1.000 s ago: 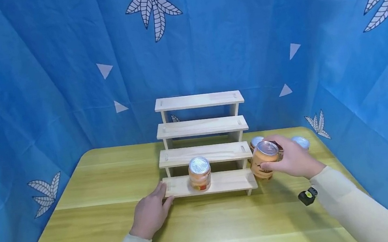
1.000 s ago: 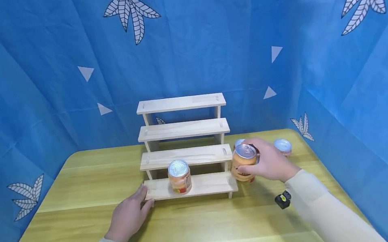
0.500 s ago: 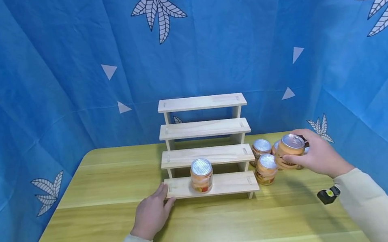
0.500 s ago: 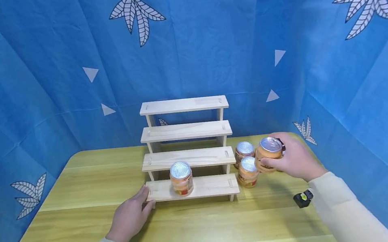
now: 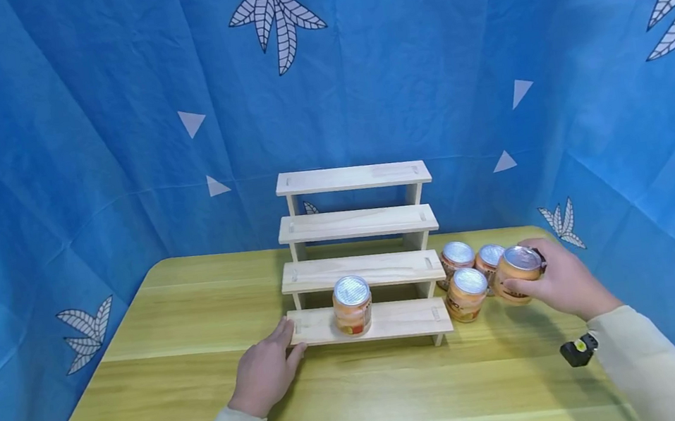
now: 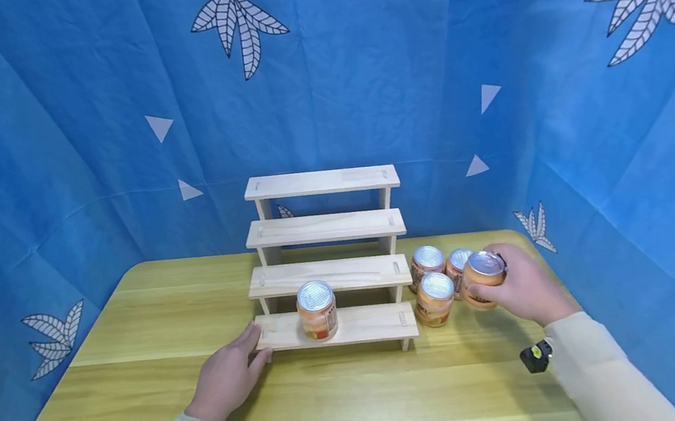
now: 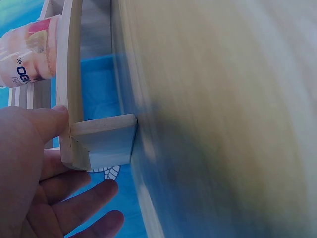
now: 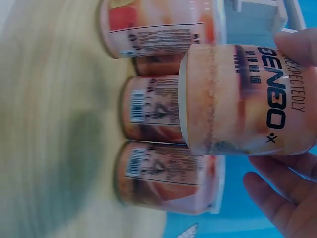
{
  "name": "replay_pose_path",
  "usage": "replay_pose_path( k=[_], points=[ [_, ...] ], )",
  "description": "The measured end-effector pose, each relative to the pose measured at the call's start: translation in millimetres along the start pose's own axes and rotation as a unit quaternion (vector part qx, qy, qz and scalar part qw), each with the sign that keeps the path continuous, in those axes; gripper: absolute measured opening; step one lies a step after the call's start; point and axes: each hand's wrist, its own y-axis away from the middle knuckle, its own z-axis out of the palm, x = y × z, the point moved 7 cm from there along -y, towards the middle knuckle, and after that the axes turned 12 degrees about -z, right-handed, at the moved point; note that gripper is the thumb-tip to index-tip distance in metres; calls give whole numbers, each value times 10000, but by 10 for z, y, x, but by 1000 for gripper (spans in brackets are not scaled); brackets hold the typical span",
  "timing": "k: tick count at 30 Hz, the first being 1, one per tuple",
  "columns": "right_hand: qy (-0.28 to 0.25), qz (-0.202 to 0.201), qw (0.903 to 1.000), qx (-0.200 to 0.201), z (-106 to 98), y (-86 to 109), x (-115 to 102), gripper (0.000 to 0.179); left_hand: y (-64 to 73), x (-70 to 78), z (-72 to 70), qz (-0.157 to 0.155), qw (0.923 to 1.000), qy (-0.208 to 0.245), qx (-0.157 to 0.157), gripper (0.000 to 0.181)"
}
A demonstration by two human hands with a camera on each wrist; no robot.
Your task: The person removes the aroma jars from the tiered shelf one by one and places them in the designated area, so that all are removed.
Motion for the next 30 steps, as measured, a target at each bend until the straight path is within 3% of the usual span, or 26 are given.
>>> replay_pose_path(
  k=[9,15,30],
  points=[
    [29,217,9994,-279,312,75,218,81,0,-6,10,-3,10000,-25,-23,56],
    [41,84,9998,-172,457,96,284,76,-1,-8,-2,-21,10000,-3,-31,56],
    [-142,131,9992,-342,502,109,228,75,-8,-8,0,77,9999,-12,77,56]
  ],
)
